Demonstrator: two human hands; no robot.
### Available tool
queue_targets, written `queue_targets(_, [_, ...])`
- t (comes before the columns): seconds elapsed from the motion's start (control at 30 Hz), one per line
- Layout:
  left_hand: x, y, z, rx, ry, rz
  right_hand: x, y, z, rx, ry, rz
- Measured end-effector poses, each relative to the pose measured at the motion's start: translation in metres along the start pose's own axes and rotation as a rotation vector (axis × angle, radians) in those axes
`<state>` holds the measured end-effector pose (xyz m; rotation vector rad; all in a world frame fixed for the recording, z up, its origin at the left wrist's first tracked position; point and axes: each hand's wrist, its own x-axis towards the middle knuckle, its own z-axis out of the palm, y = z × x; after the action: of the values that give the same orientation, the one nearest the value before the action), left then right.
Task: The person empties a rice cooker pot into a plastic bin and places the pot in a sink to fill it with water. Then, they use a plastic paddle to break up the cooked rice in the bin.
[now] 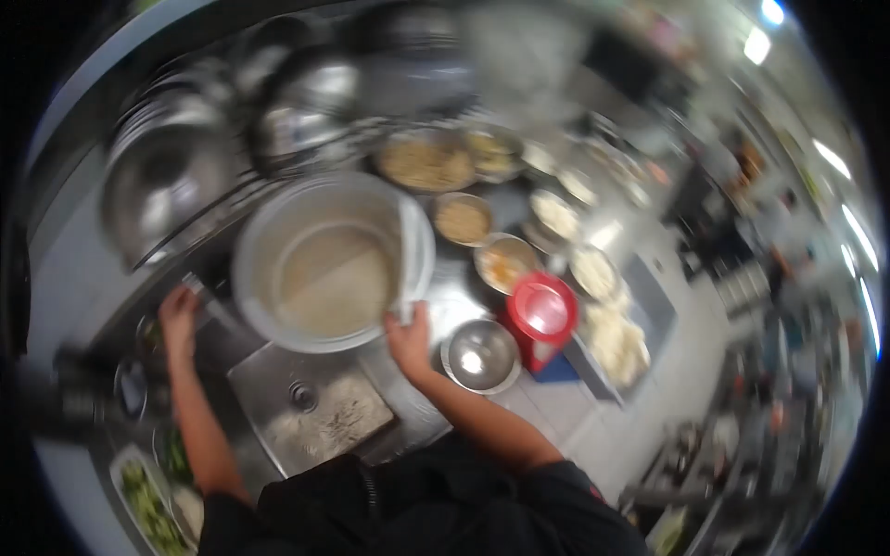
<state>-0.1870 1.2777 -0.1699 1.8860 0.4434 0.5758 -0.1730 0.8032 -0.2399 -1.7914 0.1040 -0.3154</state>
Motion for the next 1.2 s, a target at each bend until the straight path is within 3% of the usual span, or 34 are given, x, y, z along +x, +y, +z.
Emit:
queue_targets(0.1, [0.007, 0.020, 0.014, -0.241, -0.057, -0.126, -0.010, -0.020, 0.014, 0.028, 0.019, 0.019])
queue_targets(0.23, [0.041, 0.045, 0.054, -0.270, -0.139, -0.225, -0.003, -0.025, 0.015, -0.001, -0.028, 0.103])
queue_targets(0.3, [0.054, 0.045, 0.081, -0.387, -0.037, -0.272, -0.004, -0.019, 0.015, -0.031, -0.012, 0.102])
queue_targets(0.5, [0.091, 0.016, 0.108, -0.524, -0.175, -0.167, -0.012, -0.025, 0.013, -0.038, 0.001, 0.034])
queue_targets(0.57, [0.072, 0.017, 0.110, -0.680, -0.105, -0.174, -0.024, -0.050, 0.006, -0.080, 0.009, -0.003])
queue_targets(0.6, [0.058, 0.021, 0.110, -0.828, -0.041, -0.174, -0.029, -0.060, -0.001, -0.143, -0.040, 0.017])
queue_targets(0.67, [0.016, 0.035, 0.102, -0.634, 0.023, -0.371, -0.032, -0.053, -0.013, -0.238, -0.223, -0.186])
queue_targets(0.73, [-0.037, 0.047, 0.081, -0.612, -0.107, -0.381, -0.025, -0.073, -0.013, -0.298, -0.295, -0.230])
queue_targets(0.8, [-0.083, 0.055, 0.067, -0.816, -0.274, -0.406, -0.006, -0.097, -0.007, -0.598, -0.479, -0.605])
queue_targets(0.83, [-0.104, 0.055, 0.061, -0.811, -0.273, -0.421, 0.003, -0.121, 0.001, -0.685, -0.592, -0.543])
queue_targets(0.9, [-0.130, 0.055, 0.052, -1.078, -0.269, -0.365, 0.022, -0.136, 0.030, -0.711, -0.661, -0.748])
queue_targets(1.03, [-0.162, 0.049, 0.037, -1.217, -0.077, -0.337, 0.021, -0.139, 0.102, -0.560, -0.713, -0.675])
queue_targets(1.13, [-0.188, 0.064, 0.060, -0.964, 0.002, -0.373, -0.016, -0.145, 0.145, -0.434, -0.790, -0.602])
queue_targets(1.2, [-0.186, 0.060, 0.061, -1.056, 0.041, -0.352, -0.040, -0.157, 0.160, -0.200, -1.034, -0.664])
